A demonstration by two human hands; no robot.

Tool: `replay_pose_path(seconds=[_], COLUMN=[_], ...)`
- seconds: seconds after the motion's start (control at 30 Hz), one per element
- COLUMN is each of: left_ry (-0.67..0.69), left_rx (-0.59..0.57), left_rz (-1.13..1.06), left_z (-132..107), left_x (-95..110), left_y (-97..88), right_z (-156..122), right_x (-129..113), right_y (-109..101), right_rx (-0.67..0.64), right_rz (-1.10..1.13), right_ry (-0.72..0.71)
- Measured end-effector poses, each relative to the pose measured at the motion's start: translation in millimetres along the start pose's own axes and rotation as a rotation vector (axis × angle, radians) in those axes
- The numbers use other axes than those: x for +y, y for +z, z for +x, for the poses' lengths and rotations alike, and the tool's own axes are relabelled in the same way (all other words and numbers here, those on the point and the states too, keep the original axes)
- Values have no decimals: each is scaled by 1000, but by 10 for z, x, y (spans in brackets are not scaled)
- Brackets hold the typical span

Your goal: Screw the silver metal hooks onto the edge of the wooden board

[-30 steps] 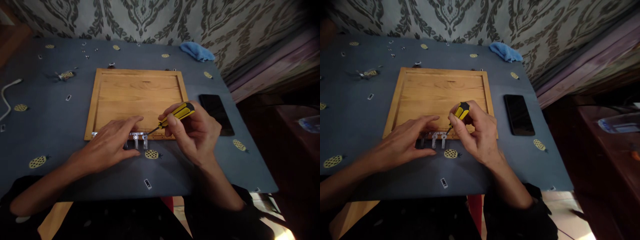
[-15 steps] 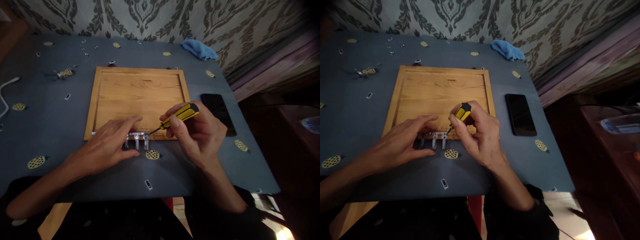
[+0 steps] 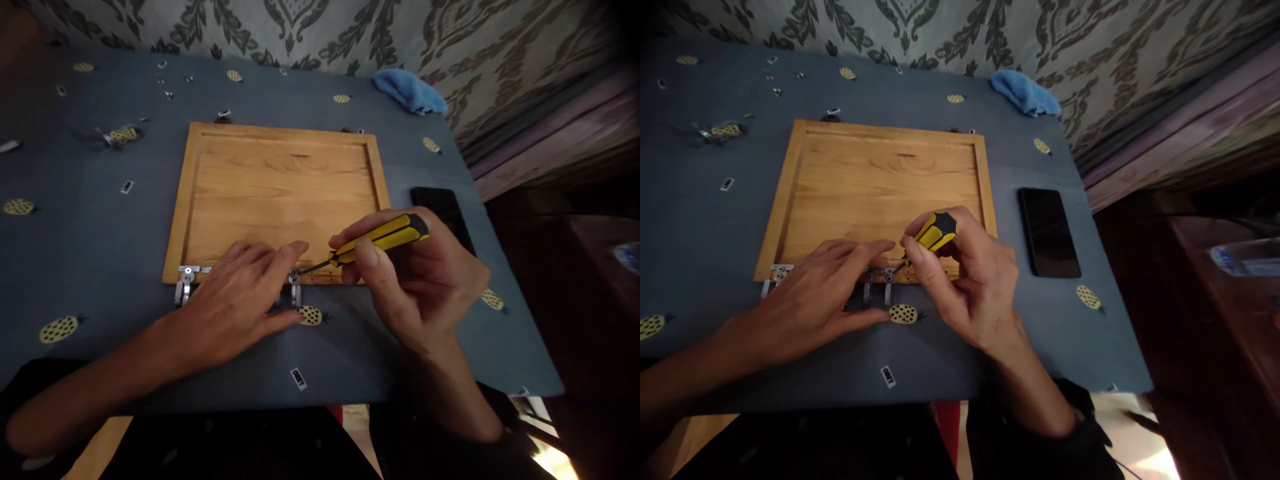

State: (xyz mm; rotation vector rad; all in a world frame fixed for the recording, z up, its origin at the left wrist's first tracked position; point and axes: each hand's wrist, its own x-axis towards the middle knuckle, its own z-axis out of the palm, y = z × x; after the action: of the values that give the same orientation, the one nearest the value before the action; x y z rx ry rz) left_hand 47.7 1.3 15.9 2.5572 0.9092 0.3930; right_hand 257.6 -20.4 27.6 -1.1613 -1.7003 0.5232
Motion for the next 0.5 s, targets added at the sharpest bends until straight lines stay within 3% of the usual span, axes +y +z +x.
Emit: replay_pose_path(seconds=[0.5], left_ry=[-46], left_rx=[59], left_rz=[-37], left_z=[-7], left_x=[19], left_y=[42], right_z=[6], right_x=[-10], right_y=[-25], right_rx=[-11], right_rz=[-41], right_ry=[-26])
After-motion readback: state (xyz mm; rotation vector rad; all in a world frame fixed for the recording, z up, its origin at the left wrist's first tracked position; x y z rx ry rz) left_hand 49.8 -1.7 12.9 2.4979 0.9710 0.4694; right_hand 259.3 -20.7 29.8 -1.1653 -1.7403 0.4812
